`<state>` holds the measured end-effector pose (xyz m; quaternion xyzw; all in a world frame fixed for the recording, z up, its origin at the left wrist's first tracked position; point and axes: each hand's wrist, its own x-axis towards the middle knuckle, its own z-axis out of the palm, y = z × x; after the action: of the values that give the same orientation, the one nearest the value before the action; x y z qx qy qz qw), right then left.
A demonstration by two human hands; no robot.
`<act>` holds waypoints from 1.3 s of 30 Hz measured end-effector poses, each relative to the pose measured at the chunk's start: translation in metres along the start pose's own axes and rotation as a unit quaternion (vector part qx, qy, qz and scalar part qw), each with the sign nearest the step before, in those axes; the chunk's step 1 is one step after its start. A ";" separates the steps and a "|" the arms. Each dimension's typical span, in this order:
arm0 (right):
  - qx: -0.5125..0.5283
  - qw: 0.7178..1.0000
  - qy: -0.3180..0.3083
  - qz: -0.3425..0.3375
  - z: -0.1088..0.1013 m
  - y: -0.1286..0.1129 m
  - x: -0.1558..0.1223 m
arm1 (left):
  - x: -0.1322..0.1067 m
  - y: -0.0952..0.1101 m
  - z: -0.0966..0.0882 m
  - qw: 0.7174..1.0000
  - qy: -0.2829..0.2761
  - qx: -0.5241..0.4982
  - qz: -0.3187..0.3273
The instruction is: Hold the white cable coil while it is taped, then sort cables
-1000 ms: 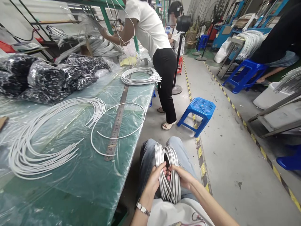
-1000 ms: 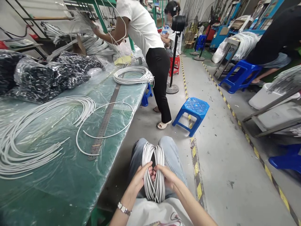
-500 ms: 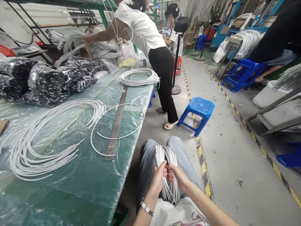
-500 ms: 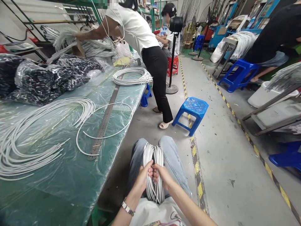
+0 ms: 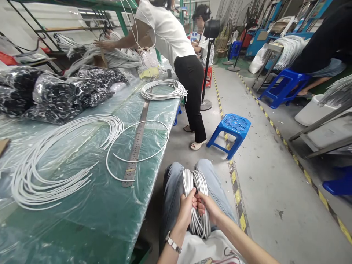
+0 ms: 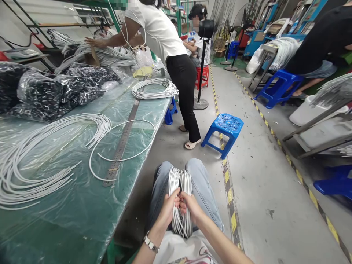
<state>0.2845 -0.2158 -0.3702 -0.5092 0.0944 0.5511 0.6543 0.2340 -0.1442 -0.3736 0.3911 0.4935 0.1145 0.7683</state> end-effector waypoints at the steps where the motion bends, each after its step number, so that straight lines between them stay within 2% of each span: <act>1: -0.002 1.000 -0.003 0.003 -0.001 0.000 0.000 | 0.000 0.000 0.000 1.000 -0.001 0.002 0.001; 13: -0.037 0.999 -0.040 0.003 -0.011 -0.001 0.000 | 0.007 0.003 -0.006 0.994 -0.058 0.070 -0.059; 18: -0.049 0.997 -0.067 0.003 -0.011 -0.004 -0.002 | 0.005 0.009 -0.006 0.993 -0.052 0.082 -0.060; 32: -0.048 0.995 -0.087 0.015 -0.014 -0.012 -0.004 | 0.001 0.015 -0.003 0.991 -0.058 0.089 -0.082; 39: -0.034 0.998 -0.053 0.007 -0.014 -0.010 -0.004 | 0.001 0.014 -0.003 0.994 -0.034 0.063 -0.080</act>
<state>0.2975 -0.2279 -0.3687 -0.5007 0.0441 0.5851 0.6364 0.2347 -0.1329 -0.3647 0.4015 0.5034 0.0082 0.7650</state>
